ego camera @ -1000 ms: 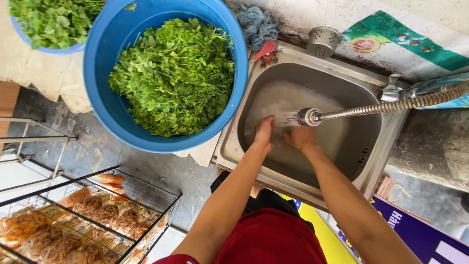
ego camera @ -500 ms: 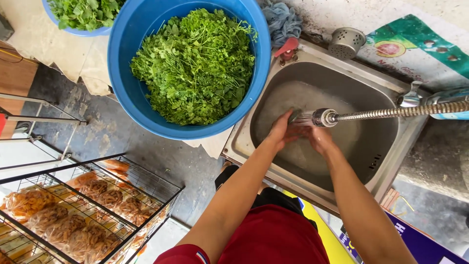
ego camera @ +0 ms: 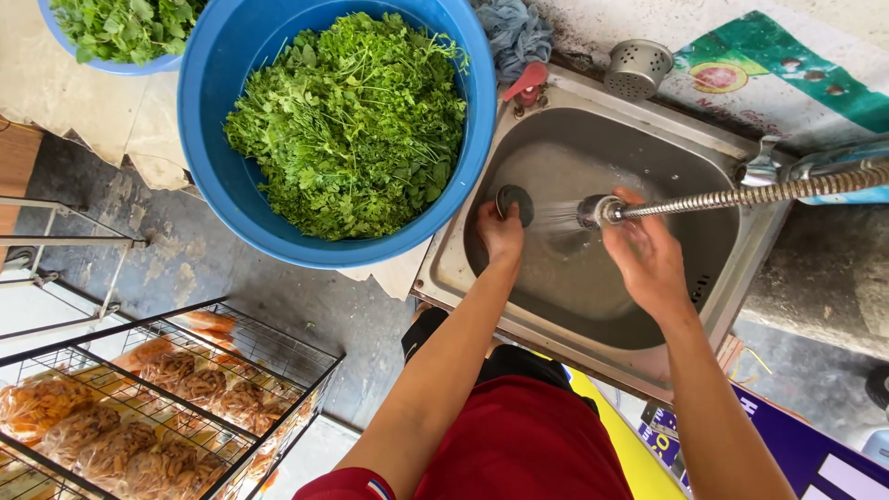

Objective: Washing fresh cilantro in a kitchen sink.

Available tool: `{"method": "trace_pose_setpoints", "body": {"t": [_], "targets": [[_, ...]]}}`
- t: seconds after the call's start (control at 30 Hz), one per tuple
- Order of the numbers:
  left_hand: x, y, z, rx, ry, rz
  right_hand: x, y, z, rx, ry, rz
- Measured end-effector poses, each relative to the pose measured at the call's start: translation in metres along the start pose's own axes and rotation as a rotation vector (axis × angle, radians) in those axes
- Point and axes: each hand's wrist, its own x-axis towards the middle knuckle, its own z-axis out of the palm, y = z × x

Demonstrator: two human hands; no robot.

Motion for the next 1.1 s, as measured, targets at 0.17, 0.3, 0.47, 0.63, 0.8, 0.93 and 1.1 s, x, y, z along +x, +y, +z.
{"method": "trace_pose_setpoints", "body": {"t": [0.17,0.3,0.47,0.63,0.8,0.93,1.1], "targets": [[-0.002,0.007,0.001,0.080,-0.021,0.047,0.051,-0.021,0.012,-0.325,0.088,0.042],[-0.011,0.019,-0.006,0.017,-0.061,0.039,0.069,-0.001,-0.017,-0.793,0.240,-0.237],[-0.002,0.003,-0.003,0.090,-0.036,0.118,0.016,-0.025,-0.050,-1.100,0.223,0.197],[-0.003,-0.003,0.002,-0.050,-0.122,0.138,-0.017,-0.069,-0.039,-1.050,0.003,0.543],[-0.005,-0.013,0.011,0.031,-0.387,-0.109,0.016,-0.068,-0.023,-0.618,-0.343,0.361],[-0.013,-0.002,0.012,0.047,-0.476,-0.123,0.040,-0.047,-0.007,-0.367,-0.120,0.334],[0.006,-0.029,0.010,0.088,-0.458,0.430,0.046,-0.037,-0.064,-0.706,-0.335,0.321]]}}
